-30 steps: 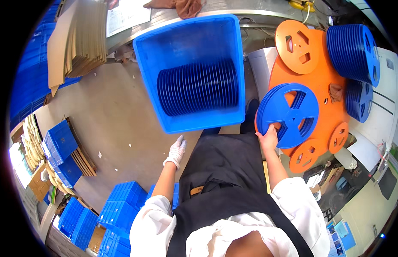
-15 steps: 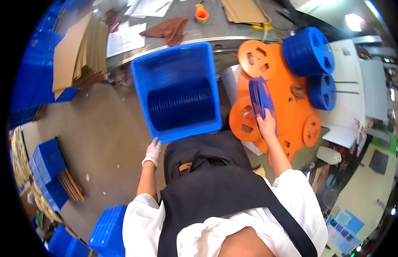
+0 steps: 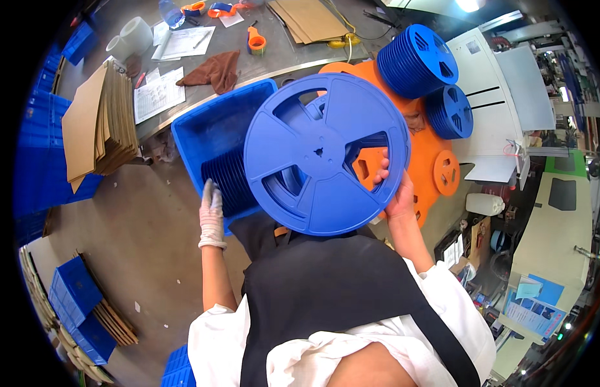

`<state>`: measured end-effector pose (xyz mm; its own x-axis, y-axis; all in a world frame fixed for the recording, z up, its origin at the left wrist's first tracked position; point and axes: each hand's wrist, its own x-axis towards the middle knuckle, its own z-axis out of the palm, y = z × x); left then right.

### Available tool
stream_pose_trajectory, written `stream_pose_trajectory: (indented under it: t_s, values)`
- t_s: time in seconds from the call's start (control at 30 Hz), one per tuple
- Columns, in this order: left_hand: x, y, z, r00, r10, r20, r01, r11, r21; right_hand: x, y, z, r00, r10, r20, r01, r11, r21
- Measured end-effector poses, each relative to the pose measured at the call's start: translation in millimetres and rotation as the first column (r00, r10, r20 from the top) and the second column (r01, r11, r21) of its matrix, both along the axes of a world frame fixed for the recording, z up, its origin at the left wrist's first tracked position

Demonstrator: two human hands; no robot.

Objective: The person repeatedly picks up blue plastic spools from a blue bin, inspects them, and places them onto a stack on an orange table. The person handles the spools one by one, occasionally adjusting the stack.

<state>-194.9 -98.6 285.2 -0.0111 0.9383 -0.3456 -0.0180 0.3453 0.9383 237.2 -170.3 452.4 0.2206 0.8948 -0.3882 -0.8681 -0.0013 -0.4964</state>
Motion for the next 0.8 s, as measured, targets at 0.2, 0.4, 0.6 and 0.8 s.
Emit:
stream_pose_trajectory:
  t_s: [0.2,0.4,0.6,0.8]
  values:
    - [50.3,34.6,113.5,0.986,0.1,-0.131,-0.064,0.965,0.254,-5.0,2.0,0.9,0.991,0.013,-0.13,-0.006,0.998,0.055]
    - [117.7,32.5,157.8,0.841,0.171,-0.514,0.195,0.79,0.582,-11.1,8.5,21.0,0.994,0.0,-0.105,0.004,0.999,0.035]
    - [185.1,26.4,156.1,0.849,-0.372,-0.376,0.426,0.902,0.07,-25.2,18.8,44.2,0.988,0.131,0.087,-0.139,0.986,0.089]
    - [211.4,26.2,168.8,0.873,-0.116,0.474,0.243,0.945,-0.218,-68.5,10.5,74.6,0.864,0.32,0.389,-0.359,0.933,0.03]
